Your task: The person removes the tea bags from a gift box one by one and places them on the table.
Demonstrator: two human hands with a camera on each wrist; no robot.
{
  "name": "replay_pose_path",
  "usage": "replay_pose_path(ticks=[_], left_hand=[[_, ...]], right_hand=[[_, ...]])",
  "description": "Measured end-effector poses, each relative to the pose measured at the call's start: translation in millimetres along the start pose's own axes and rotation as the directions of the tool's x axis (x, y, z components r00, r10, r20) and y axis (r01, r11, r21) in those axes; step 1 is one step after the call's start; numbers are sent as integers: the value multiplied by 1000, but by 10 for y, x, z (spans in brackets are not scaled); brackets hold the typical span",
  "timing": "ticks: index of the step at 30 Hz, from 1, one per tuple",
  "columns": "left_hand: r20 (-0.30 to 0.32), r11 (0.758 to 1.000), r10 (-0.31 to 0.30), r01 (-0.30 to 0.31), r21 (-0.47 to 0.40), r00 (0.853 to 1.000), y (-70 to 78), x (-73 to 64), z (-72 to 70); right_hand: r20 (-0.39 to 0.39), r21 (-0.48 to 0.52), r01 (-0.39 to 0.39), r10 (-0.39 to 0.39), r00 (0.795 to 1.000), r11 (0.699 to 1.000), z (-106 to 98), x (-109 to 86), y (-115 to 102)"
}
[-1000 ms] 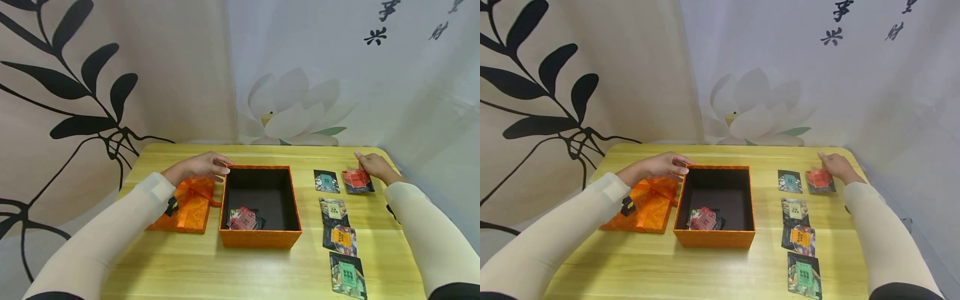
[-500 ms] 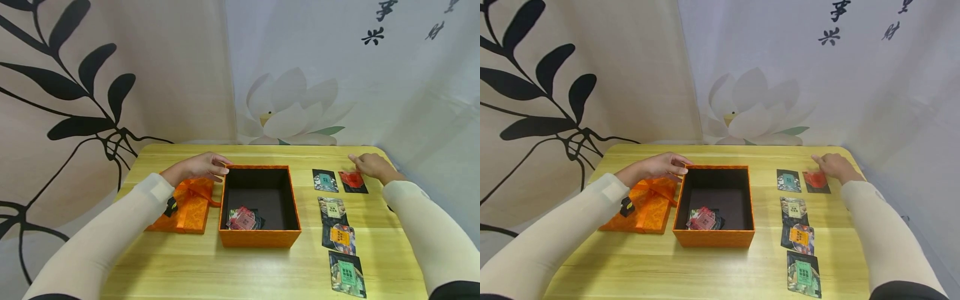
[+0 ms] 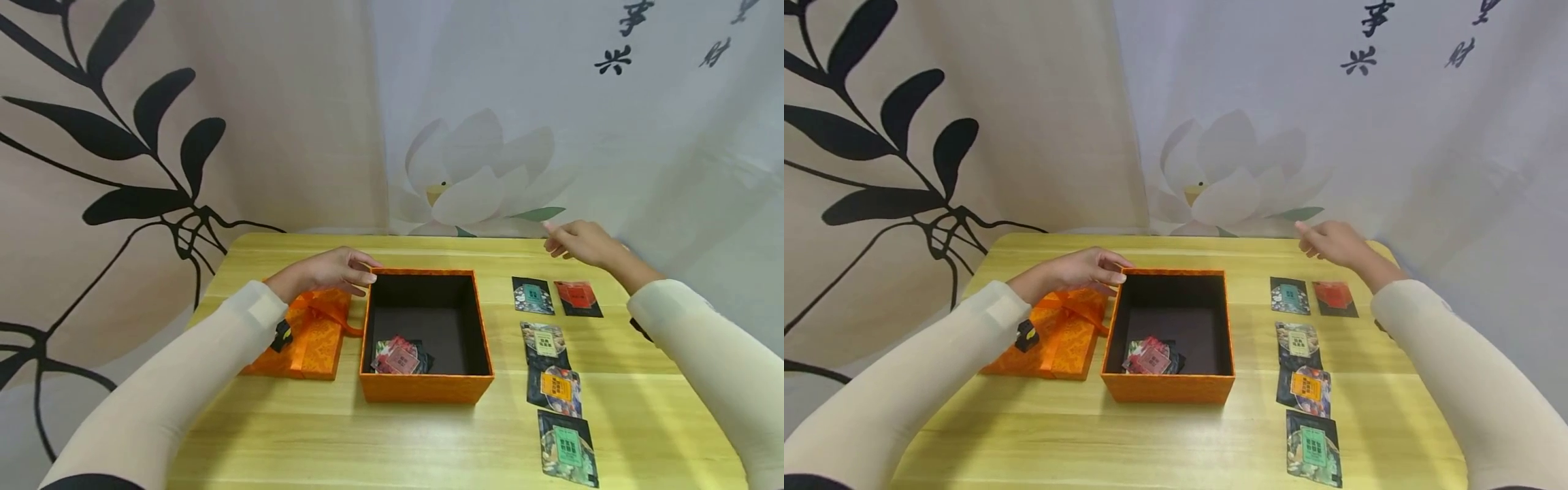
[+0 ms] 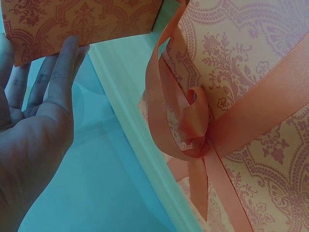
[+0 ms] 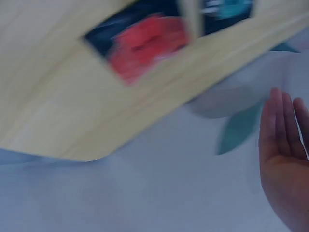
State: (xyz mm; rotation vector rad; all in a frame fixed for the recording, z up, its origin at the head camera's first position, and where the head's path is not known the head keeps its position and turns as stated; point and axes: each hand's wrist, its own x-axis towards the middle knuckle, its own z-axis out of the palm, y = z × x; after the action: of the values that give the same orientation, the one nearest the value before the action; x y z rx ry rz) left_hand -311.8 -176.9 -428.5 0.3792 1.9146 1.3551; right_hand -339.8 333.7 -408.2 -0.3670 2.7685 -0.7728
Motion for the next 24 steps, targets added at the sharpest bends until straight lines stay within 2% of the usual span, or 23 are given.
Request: replay_pose_path(ticks=[5, 11, 16, 24], left_hand=[[10, 1000, -4, 4, 1, 1000, 1, -10, -3], [3, 1000, 1, -1, 21, 1000, 3, -5, 4], [-3, 1000, -8, 8, 16, 1000, 9, 3, 31], [-1, 1000, 1, -1, 24, 1000, 4, 4, -20]], right_hand=[[98, 170, 34, -51, 994, 985, 15, -4, -364], [205, 364, 37, -118, 972, 931, 66, -15, -692], [264, 449, 40, -176, 948, 893, 170, -17, -949], [359, 548, 13, -250, 899, 836, 366, 43, -1349]])
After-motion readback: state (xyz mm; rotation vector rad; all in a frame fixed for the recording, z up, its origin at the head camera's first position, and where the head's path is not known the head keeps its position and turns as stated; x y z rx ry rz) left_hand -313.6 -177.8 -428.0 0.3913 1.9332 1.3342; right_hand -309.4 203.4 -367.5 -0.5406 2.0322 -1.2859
